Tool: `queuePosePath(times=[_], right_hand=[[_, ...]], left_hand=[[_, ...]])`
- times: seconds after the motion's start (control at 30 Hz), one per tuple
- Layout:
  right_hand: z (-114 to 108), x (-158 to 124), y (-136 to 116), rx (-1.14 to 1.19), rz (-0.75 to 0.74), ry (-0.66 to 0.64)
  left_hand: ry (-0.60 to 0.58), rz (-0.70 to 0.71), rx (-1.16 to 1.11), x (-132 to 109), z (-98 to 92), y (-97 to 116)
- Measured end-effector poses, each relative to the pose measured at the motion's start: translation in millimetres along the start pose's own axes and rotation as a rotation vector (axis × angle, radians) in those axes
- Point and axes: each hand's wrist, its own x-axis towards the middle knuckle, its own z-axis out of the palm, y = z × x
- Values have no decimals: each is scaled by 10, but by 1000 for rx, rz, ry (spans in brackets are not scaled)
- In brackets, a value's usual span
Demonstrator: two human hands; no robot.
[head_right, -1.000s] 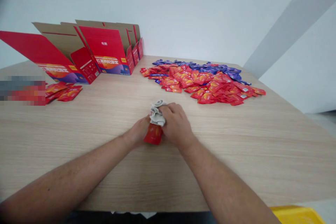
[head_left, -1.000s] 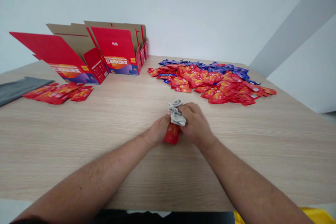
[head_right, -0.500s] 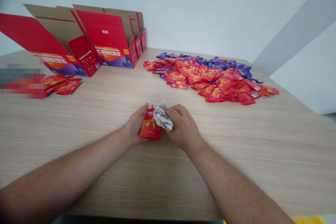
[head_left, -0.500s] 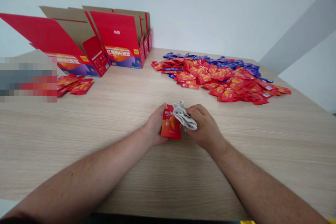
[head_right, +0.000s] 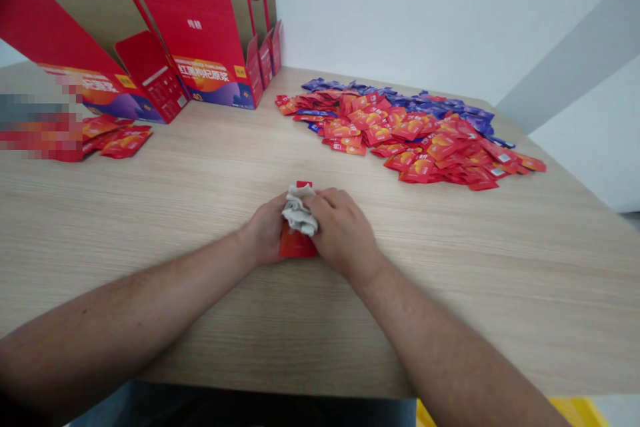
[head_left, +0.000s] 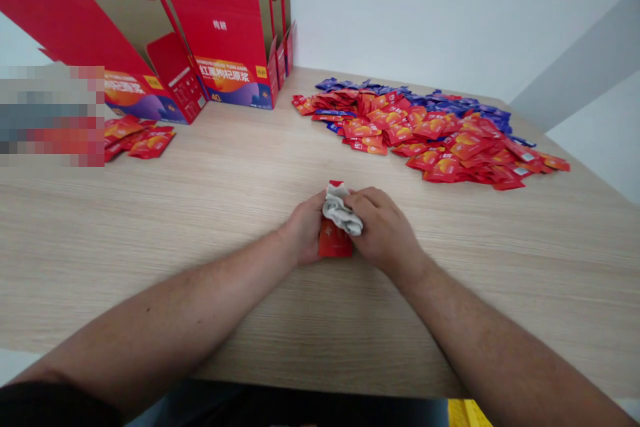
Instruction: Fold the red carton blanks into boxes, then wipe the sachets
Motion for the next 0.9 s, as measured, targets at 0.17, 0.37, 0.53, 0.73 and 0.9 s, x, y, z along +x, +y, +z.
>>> queuePosePath(times=[0.17,0.37,0.53,0.73,0.9], right_hand=[[4,-30,-13,88,-179,-183],[1,-46,48,60,4,-31],[5,-52,57,144,-178,-246],[5,-70,61,89,-66,-243],[-1,-64,64,135,-61,-257]], left_hand=[[55,-22,4,-4,-5,13],[-27,-26,-9,15,-18,10],[34,63,28,21,-72,67],[55,88,23,24,-87,128],[67,118,47,9,-54,95]])
